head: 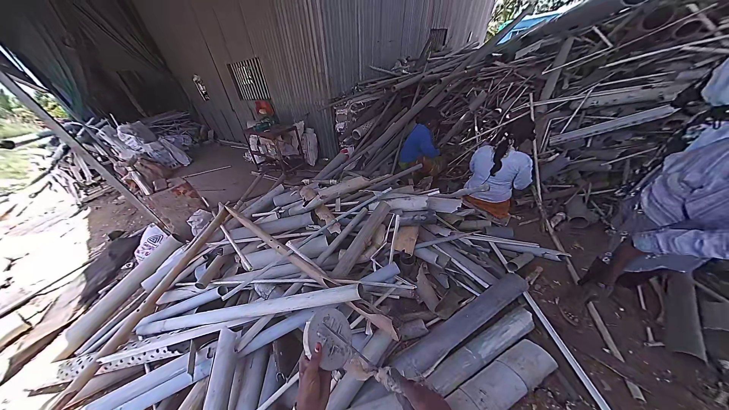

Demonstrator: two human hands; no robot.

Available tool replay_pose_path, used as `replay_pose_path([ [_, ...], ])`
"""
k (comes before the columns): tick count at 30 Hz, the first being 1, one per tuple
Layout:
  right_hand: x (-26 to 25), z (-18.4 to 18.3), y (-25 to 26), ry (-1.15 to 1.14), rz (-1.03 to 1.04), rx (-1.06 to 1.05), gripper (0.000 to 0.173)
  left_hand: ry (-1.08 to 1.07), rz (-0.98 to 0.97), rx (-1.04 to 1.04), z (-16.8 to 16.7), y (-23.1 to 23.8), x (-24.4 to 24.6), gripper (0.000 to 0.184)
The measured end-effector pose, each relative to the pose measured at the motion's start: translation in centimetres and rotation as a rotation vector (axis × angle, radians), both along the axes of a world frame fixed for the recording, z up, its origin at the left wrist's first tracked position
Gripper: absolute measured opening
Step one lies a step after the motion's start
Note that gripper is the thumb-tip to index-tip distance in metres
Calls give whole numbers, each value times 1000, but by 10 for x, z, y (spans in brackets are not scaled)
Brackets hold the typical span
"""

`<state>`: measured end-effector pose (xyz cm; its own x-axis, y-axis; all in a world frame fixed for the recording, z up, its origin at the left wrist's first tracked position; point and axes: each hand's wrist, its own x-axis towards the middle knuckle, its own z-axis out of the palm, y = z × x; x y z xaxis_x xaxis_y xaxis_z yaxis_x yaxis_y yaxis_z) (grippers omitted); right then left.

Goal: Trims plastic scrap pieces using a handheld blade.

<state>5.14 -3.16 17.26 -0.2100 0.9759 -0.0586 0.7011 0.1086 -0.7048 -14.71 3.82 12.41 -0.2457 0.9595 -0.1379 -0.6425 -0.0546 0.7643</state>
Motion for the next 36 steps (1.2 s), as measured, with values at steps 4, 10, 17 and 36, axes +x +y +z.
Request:
replay_pose_path([
  [4, 11, 28, -10, -32, -79, 116, 47, -12, -19, -85, -3, -7, -9, 31],
  [10, 56, 8, -11, -74, -71, 393, 37, 115, -246, -114, 6, -10, -37, 27],
  [17, 87, 57, -52, -344, 165, 284, 30, 148, -517, -471, 21, -24, -36, 36],
  [36, 116, 77, -105, -432, 244, -216, 28, -11, -1012, -409, -56, -77, -4, 42],
])
